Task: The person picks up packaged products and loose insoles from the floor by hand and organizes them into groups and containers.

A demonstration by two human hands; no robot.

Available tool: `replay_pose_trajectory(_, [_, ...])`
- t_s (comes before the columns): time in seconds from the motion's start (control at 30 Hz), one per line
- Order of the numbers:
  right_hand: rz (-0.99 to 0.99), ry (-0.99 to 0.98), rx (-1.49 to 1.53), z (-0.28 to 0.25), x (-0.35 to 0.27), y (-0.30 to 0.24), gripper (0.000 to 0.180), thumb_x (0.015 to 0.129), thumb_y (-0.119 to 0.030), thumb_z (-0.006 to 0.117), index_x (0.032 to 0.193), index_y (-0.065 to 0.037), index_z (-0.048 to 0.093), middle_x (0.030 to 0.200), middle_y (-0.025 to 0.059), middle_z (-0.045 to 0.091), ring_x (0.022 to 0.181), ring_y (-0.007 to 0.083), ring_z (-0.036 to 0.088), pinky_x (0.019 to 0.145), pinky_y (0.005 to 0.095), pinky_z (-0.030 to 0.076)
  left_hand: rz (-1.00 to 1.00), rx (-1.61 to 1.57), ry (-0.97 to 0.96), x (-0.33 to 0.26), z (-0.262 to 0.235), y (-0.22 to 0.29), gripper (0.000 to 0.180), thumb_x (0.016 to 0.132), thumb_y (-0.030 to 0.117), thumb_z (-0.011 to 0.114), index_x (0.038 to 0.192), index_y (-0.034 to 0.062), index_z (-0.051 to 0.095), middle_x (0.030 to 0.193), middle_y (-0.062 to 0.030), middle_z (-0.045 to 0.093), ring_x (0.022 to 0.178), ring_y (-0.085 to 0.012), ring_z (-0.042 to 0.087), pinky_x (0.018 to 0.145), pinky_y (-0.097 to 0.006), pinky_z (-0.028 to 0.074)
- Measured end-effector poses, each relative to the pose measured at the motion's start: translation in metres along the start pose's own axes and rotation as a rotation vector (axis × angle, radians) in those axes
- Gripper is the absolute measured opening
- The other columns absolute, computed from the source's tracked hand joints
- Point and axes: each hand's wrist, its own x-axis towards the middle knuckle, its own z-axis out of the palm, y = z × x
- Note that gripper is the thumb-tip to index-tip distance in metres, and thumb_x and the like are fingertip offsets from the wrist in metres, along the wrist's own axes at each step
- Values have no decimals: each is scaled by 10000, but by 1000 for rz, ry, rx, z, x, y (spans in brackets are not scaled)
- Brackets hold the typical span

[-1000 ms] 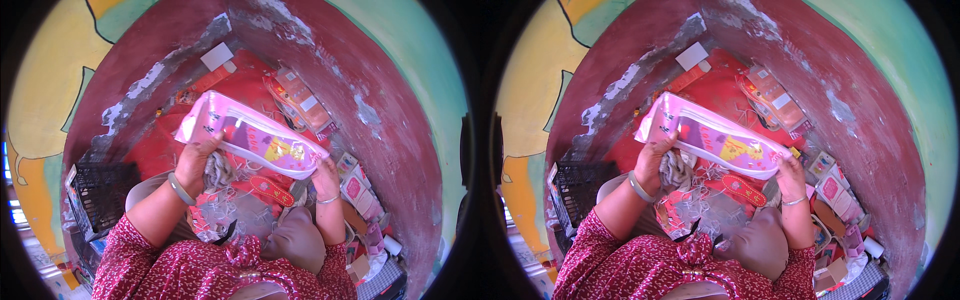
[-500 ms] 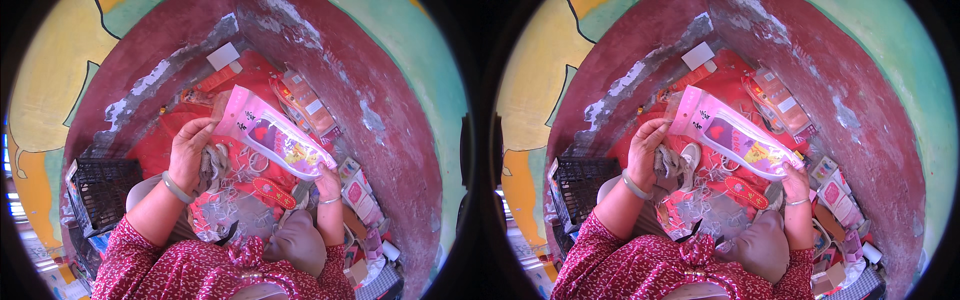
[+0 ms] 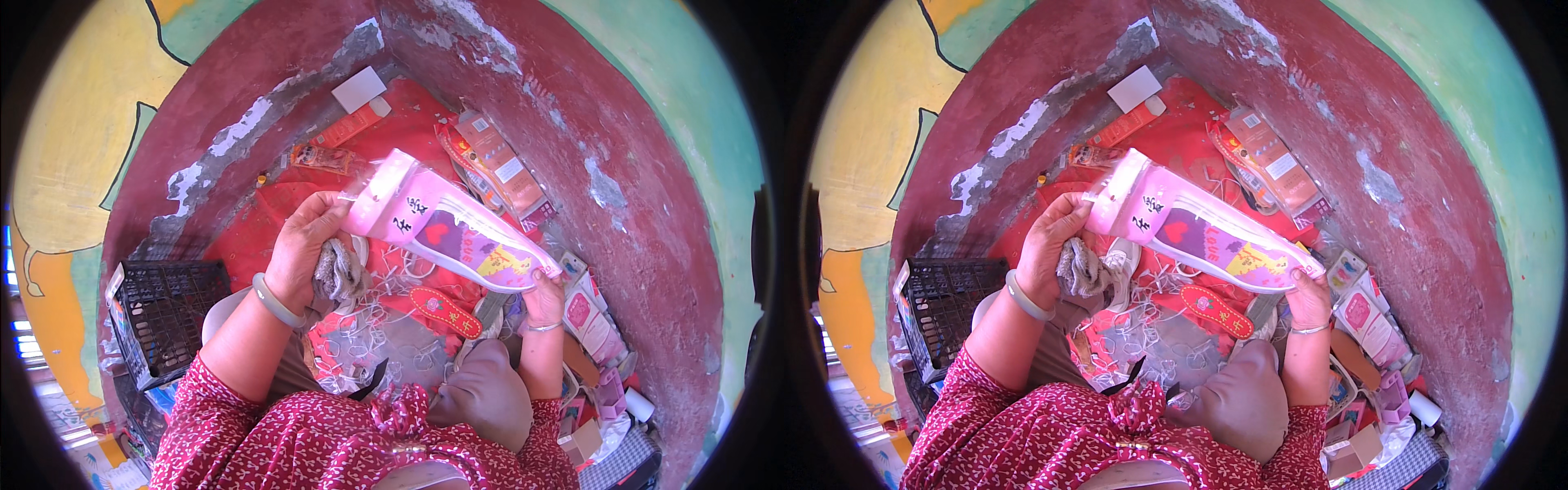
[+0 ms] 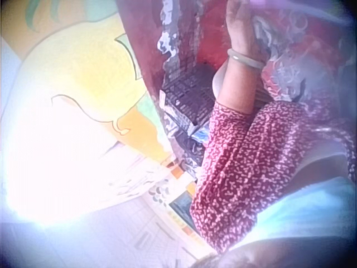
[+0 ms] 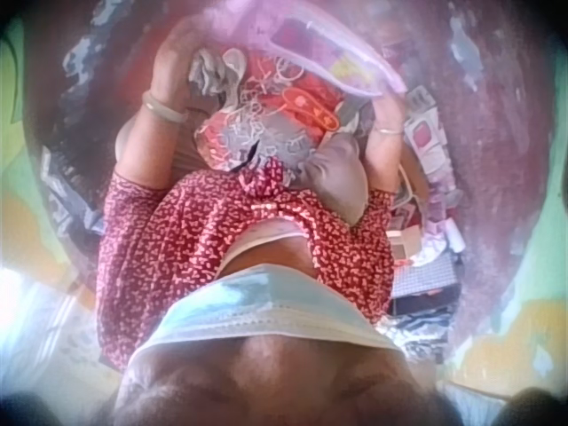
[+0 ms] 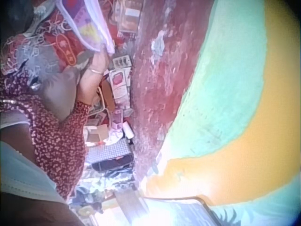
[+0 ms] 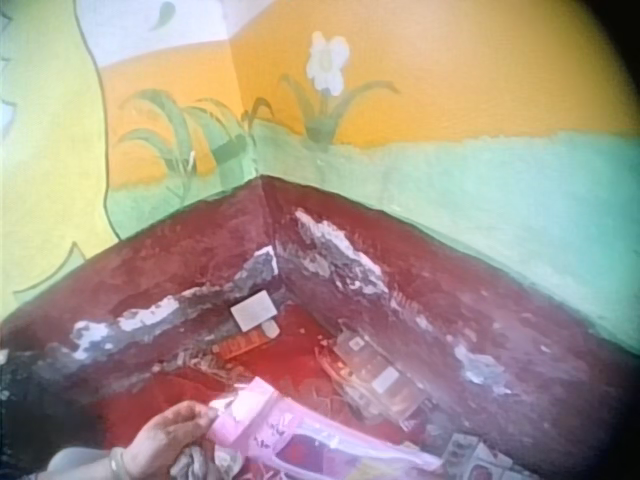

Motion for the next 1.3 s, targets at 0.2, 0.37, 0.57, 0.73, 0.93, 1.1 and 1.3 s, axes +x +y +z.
replay_pose_trajectory(0.2, [28,-35,8,-21,-2,-1,456,739,-25,659,1168,21,511,1197,155,534,1128,286,496,985,444,360,85,118,-96,0,5,-6,300,825,-5,564,1111,19,479,878,-62,608,728,-110,594,632,-213,484])
replay_pose_trajectory(0.37, [41,-64,-12,-31,-6,2,448,741,-14,653,1162,34,510,1186,161,540,1122,284,501,984,440,361,-40,343,-230,4,-7,-11,387,799,-40,582,1156,0,438,951,-81,610,872,-148,606,744,-254,491])
replay_pose_trajectory(0.57, [65,-105,-35,-32,-9,-3,431,734,-9,658,1140,35,521,1160,156,556,1094,280,521,974,440,369,-109,435,-156,3,-5,-13,395,782,-79,556,1155,-19,442,974,-100,613,856,-162,613,755,-274,492])
replay_pose_trajectory(0.73, [33,-149,-23,-41,-10,-2,434,739,-10,652,1151,23,517,1155,152,555,1096,275,517,976,425,367,-187,247,-211,-3,2,-6,234,763,-67,571,993,-20,570,897,-79,636,827,-166,622,756,-279,493])
replay_pose_trajectory(0.93, [1,160,-402,-26,9,9,533,796,-104,635,1265,-12,401,1199,152,505,1127,246,477,956,363,380,-233,196,-398,-11,3,-7,117,767,-45,581,869,9,602,847,-60,639,809,-142,618,739,-258,490])
replay_pose_trajectory(1.1, [170,-107,-836,79,10,-1,588,828,-231,634,1298,-40,336,1156,152,513,1022,206,529,870,303,425,-33,509,-309,-11,5,-36,149,812,-24,579,951,22,554,816,-6,607,705,-63,563,624,-204,454])
replay_pose_trajectory(1.3, [186,-485,-1281,172,10,32,319,843,-279,602,990,-3,541,775,147,621,703,175,624,598,289,492,21,689,-266,-17,11,-46,96,765,37,618,835,8,559,708,10,561,661,-42,517,565,-222,433])
